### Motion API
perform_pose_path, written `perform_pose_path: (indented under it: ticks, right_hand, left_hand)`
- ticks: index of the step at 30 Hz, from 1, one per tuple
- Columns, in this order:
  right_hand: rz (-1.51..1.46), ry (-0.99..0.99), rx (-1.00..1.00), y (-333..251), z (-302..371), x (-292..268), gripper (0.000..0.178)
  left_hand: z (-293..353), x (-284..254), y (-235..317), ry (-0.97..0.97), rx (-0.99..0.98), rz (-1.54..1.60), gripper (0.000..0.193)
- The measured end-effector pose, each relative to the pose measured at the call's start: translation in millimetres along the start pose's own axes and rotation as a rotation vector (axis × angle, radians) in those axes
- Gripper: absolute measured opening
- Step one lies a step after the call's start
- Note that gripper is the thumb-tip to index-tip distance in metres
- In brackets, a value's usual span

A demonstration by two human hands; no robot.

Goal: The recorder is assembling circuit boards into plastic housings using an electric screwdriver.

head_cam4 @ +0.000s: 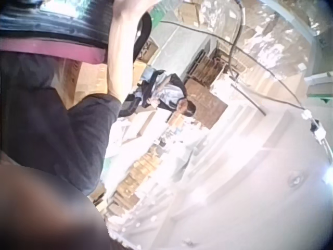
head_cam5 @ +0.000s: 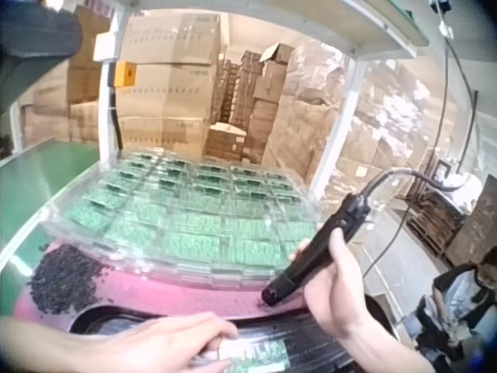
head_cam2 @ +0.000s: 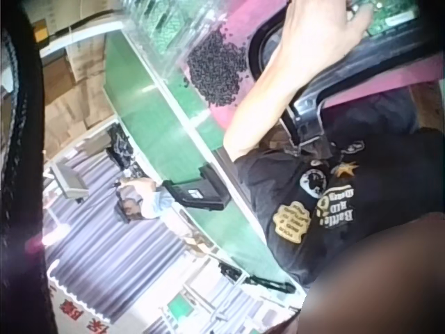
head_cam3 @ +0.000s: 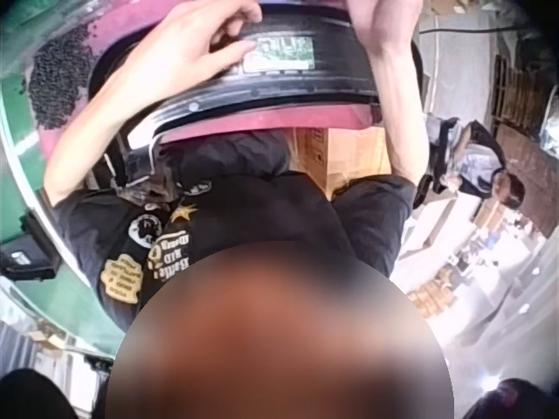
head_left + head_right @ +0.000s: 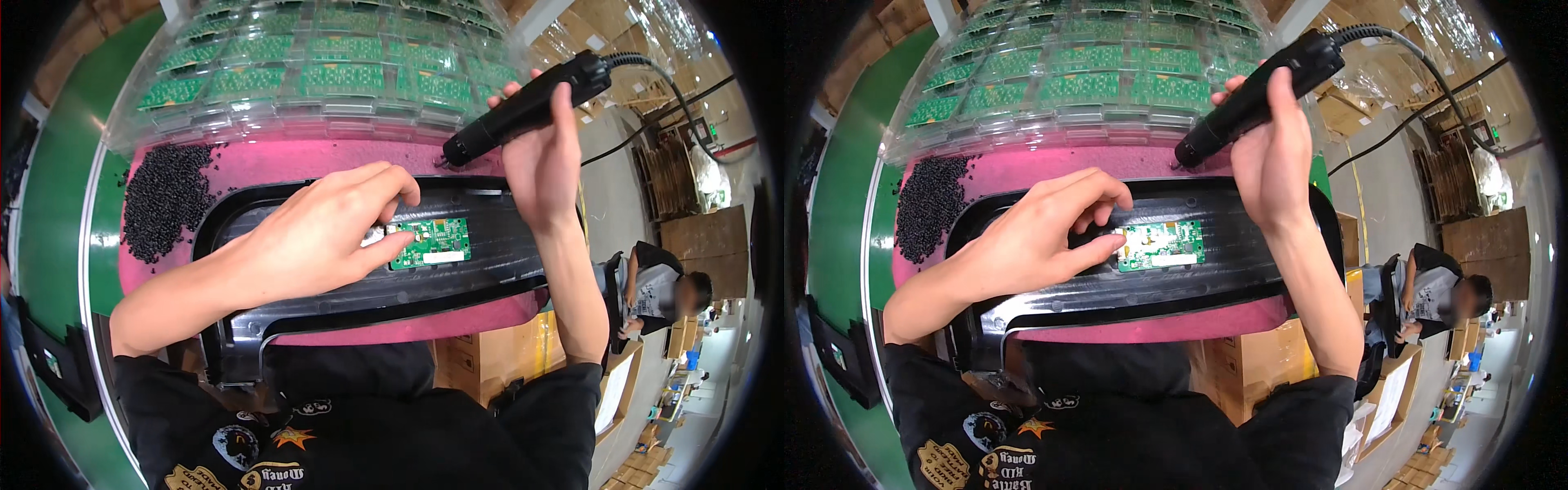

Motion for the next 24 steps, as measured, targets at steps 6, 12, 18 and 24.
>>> perform_pose_path:
  ticks: [6, 12, 18, 24]
  right_hand:
    - [-0.214, 0.026, -0.181, -46.4, 20.3, 23.1, 0.074]
    - [-0.488, -0.329, -0.204, -62.8, 59.3, 53.2, 0.061]
    - [-0.388, -0.500, -0.222, -68.4, 66.2, 57.0, 0.057]
    - [-0.315, -0.442, -0.191, -72.8, 76.0, 52.8, 0.056]
  left_hand:
    - [-0.4, -7.0, 5.9, 0.172, 0.125, -0.002, 0.033]
    - [0.4, -6.7, 13.1, 0.054, 0.256, 0.079, 0.031]
    - [4.0, -2.0, 12.7, 0.040, 0.461, 0.017, 0.028]
    - [1.7, 1.1, 17.6, -0.019, 0.497, -0.033, 0.025]
Point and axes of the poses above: each hand's wrist, its own z-axis away from the middle knuckle, its own x-axis out of the palm, y = z × x, the point moved 4 cm from there along -z, towards the middle knuckle, and after that the axes turned 11 degrees about z, right-handed, at the moved point
